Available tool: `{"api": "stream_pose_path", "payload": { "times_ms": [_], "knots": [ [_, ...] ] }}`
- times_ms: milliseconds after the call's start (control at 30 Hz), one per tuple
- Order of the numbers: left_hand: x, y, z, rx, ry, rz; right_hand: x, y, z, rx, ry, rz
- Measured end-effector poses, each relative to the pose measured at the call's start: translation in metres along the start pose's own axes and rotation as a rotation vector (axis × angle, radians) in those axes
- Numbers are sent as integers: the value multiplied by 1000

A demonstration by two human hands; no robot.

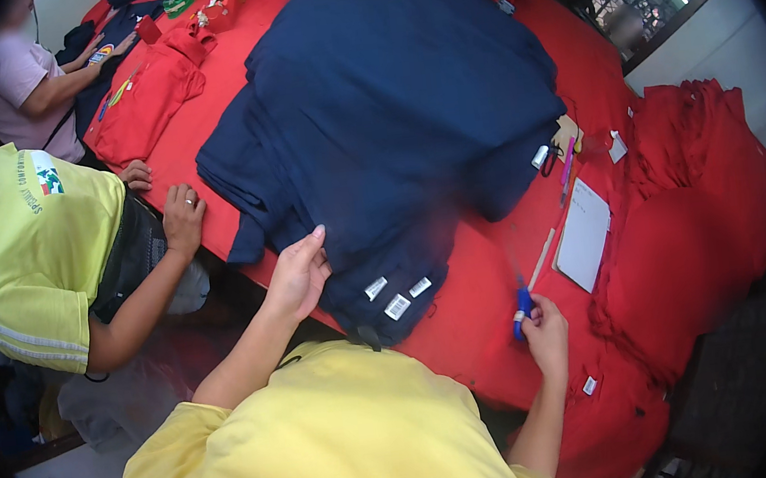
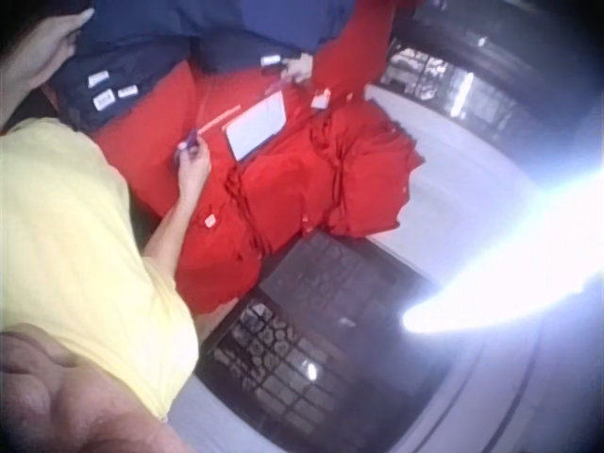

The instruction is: The person uses shears to trim loose threads from a stack of navy blue shirts on a table. They handle the shirts one at a time, flipping them over and inspecting different sides before setting them aside.

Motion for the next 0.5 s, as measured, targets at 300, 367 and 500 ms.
{"api": "stream_pose_path", "payload": {
  "times_ms": [300, 367, 500],
  "knots": [
    [-22, -9, 36, 362, -295, 9, -29, -181, 65, 1061, -248, -247],
    [-22, -20, 36, 494, -278, -69, -31, -209, 88, 1145, -257, -231],
    [10, 1, 38, 603, -109, -46, -33, -216, 86, 1061, -238, -313]
  ]
}}
Point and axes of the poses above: each hand's wrist, its own x-axis towards the middle knuckle, its own z-axis out of the palm, y = z × x, the point moved 6 cm from there along x, towards the middle knuckle, and after that the axes turned 2 degrees about y, right-handed, at the moved point
